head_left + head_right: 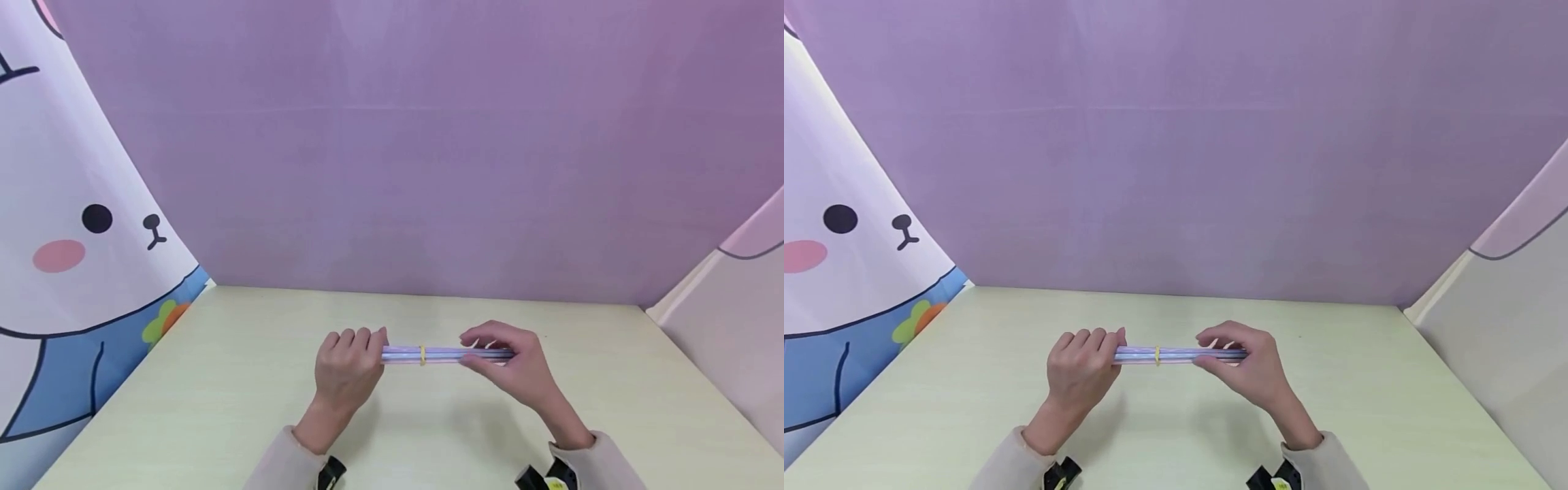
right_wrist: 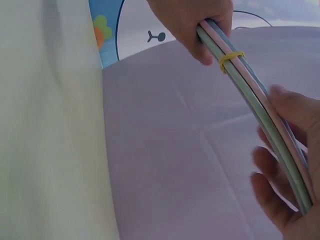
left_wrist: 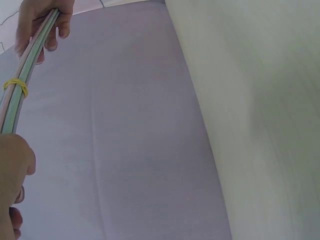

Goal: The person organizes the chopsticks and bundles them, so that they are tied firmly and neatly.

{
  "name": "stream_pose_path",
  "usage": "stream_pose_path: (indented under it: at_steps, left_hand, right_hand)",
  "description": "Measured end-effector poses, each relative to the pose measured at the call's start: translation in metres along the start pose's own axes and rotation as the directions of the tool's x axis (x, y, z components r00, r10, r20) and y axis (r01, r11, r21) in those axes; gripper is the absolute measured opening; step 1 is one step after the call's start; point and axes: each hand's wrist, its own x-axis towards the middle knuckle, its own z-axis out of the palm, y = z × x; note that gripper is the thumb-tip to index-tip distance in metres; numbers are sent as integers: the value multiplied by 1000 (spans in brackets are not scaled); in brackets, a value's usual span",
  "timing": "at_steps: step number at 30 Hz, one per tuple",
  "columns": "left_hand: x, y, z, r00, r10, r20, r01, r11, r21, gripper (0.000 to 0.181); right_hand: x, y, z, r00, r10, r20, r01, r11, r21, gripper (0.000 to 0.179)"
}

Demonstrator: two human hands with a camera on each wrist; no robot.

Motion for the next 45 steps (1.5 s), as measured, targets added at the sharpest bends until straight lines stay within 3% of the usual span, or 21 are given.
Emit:
stream_pose_path:
  at_steps: [6,19,25,29,33,36,40,42,45]
  left_hand:
    - [0,-4,2,999,39,-9,-39,999,-30,39]
    - [2,-20,3,988,148,-50,-153,983,-105,36]
    - [5,-23,5,990,89,-112,-107,980,-168,36]
    - [3,-21,7,994,43,-105,-70,963,-261,32]
    - [0,-19,9,995,1,-99,-32,952,-305,31]
    - [-3,-19,12,997,21,-78,-45,946,-322,28]
    - [-8,-24,14,992,126,15,-111,919,-378,16]
    - [-10,-27,14,977,193,88,-140,898,-417,4]
    - [-13,-30,15,945,274,179,-165,870,-465,19]
  right_hand:
    - [0,1,-9,993,-10,115,12,1000,-15,27]
    - [2,3,-15,994,-34,102,29,998,55,27]
    - [1,4,-15,997,-59,59,53,994,97,30]
    - [1,4,-8,1000,-15,27,13,998,64,30]
    - [1,6,-5,999,-35,24,34,998,49,32]
    - [2,9,-7,996,-70,53,69,998,8,34]
    - [2,15,-11,993,-79,86,81,996,-29,33]
    - [1,18,-13,995,-56,84,58,998,-22,32]
    - [-1,21,-15,998,-10,60,11,1000,-17,31]
